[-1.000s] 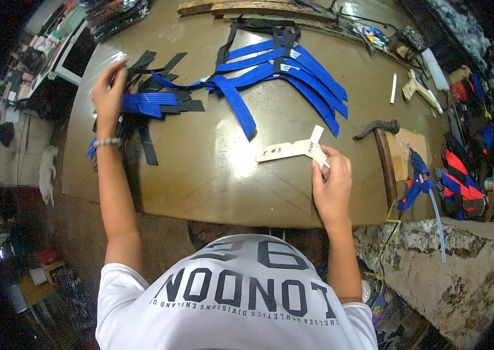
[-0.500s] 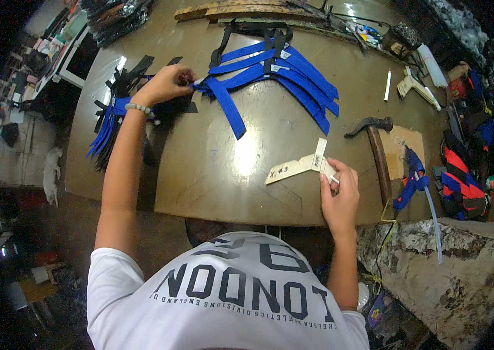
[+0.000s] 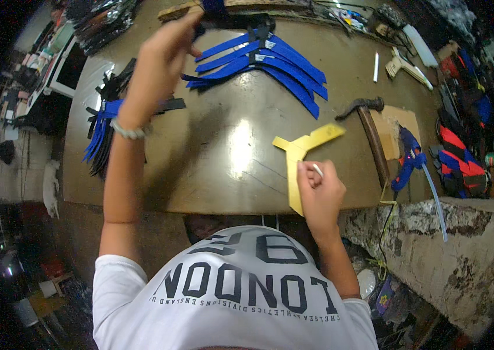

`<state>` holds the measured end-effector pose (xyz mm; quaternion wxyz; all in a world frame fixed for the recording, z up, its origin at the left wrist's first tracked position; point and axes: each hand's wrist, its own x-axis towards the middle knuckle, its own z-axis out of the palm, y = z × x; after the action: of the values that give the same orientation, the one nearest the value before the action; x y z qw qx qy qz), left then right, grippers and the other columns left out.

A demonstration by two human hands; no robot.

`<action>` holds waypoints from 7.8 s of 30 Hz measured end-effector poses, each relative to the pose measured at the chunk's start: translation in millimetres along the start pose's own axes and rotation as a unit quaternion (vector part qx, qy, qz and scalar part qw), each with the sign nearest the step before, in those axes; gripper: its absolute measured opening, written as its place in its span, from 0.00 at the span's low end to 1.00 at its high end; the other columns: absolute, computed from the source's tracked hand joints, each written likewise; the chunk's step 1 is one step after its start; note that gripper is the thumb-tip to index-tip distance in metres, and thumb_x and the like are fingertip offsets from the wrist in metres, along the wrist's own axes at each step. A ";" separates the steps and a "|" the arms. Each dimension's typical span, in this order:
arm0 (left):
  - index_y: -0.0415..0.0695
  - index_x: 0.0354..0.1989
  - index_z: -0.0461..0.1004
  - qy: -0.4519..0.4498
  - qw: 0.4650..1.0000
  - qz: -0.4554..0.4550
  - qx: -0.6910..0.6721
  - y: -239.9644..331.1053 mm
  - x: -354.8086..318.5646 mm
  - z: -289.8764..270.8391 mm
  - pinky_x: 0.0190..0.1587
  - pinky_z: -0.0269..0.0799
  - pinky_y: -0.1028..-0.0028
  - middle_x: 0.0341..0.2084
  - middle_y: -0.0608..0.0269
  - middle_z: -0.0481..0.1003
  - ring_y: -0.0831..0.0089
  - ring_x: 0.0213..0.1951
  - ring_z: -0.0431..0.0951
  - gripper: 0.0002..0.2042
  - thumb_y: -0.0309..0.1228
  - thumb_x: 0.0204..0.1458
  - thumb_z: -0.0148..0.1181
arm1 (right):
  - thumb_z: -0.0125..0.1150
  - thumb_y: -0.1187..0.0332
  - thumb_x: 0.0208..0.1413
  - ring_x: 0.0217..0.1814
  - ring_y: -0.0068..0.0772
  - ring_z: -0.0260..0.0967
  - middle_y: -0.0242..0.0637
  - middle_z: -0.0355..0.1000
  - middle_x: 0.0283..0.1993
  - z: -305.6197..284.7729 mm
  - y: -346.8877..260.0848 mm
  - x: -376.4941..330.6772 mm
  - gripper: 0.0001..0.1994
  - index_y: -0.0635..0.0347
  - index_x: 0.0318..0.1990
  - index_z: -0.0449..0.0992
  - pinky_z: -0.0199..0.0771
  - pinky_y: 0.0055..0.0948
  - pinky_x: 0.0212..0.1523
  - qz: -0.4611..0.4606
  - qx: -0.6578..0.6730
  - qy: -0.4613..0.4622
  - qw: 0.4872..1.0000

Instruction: The person assembles straps by placing black and blue strips onto a yellow Y-shaped template on a workbench. They repeatedly position, press, and adjust the strips to align with the template, then remove and reposition them. The process continues with multiple strips handled one at a time.

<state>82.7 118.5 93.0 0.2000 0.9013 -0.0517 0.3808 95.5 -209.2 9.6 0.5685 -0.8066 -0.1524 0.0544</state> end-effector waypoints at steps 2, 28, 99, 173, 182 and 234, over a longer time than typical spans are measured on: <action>0.48 0.63 0.68 -0.038 0.985 0.000 0.167 35.4 -31.9 33.3 0.38 0.77 0.60 0.34 0.52 0.76 0.56 0.35 0.79 0.30 0.18 0.48 0.55 | 0.69 0.67 0.57 0.19 0.33 0.69 0.41 0.72 0.21 -2.0 -4.8 3.2 0.14 0.64 0.27 0.69 0.69 0.30 0.23 -0.040 -0.194 -0.071 0.978; 0.35 0.57 0.73 -0.154 0.953 -0.259 0.021 90.5 -132.1 42.9 0.63 0.64 0.61 0.60 0.44 0.69 0.48 0.61 0.70 0.16 0.29 0.63 0.52 | 0.68 0.68 0.49 0.50 0.49 0.70 0.44 0.73 0.46 -0.6 -15.3 36.7 0.13 0.63 0.36 0.69 0.70 0.41 0.49 -0.453 -0.253 -0.320 0.793; 0.25 0.54 0.72 -0.280 0.839 -0.161 0.437 132.0 -89.8 130.9 0.30 0.82 0.53 0.59 0.40 0.64 0.35 0.33 0.79 0.46 0.67 0.50 0.53 | 0.62 0.75 0.53 0.41 0.48 0.72 0.44 0.70 0.37 -13.8 -11.3 32.3 0.08 0.63 0.41 0.80 0.73 0.41 0.41 -0.234 -0.317 -0.144 0.908; 0.38 0.39 0.79 -0.100 0.932 -0.291 -0.190 61.7 -114.7 47.1 0.40 0.76 0.70 0.32 0.55 0.80 0.66 0.35 0.80 0.08 0.27 0.52 0.65 | 0.59 0.67 0.65 0.23 0.25 0.71 0.36 0.69 0.21 -7.6 2.6 42.3 0.13 0.66 0.31 0.68 0.71 0.30 0.24 -0.047 -0.174 -0.018 0.983; 0.37 0.43 0.80 -0.040 0.944 -0.315 -0.089 -56.5 -129.8 -169.0 0.43 0.73 0.75 0.35 0.67 0.80 0.79 0.38 0.77 0.10 0.31 0.58 0.64 | 0.60 0.69 0.64 0.22 0.25 0.76 0.32 0.69 0.21 4.4 -3.1 27.5 0.17 0.64 0.24 0.63 0.76 0.26 0.21 0.140 -0.032 -0.206 0.968; 0.36 0.40 0.75 -0.093 0.970 -0.219 0.040 98.3 -141.5 41.3 0.53 0.70 0.61 0.46 0.52 0.75 0.53 0.50 0.73 0.08 0.20 0.51 0.62 | 0.68 0.75 0.51 0.46 0.47 0.72 0.44 0.77 0.46 57.4 12.0 39.9 0.12 0.66 0.42 0.75 0.72 0.39 0.44 -0.379 -0.166 -0.142 0.899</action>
<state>-13.7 3.8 -1.5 0.2369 0.9294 0.1442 0.2437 120.5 -148.9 -18.1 0.3767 -0.7542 -0.5324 -0.0766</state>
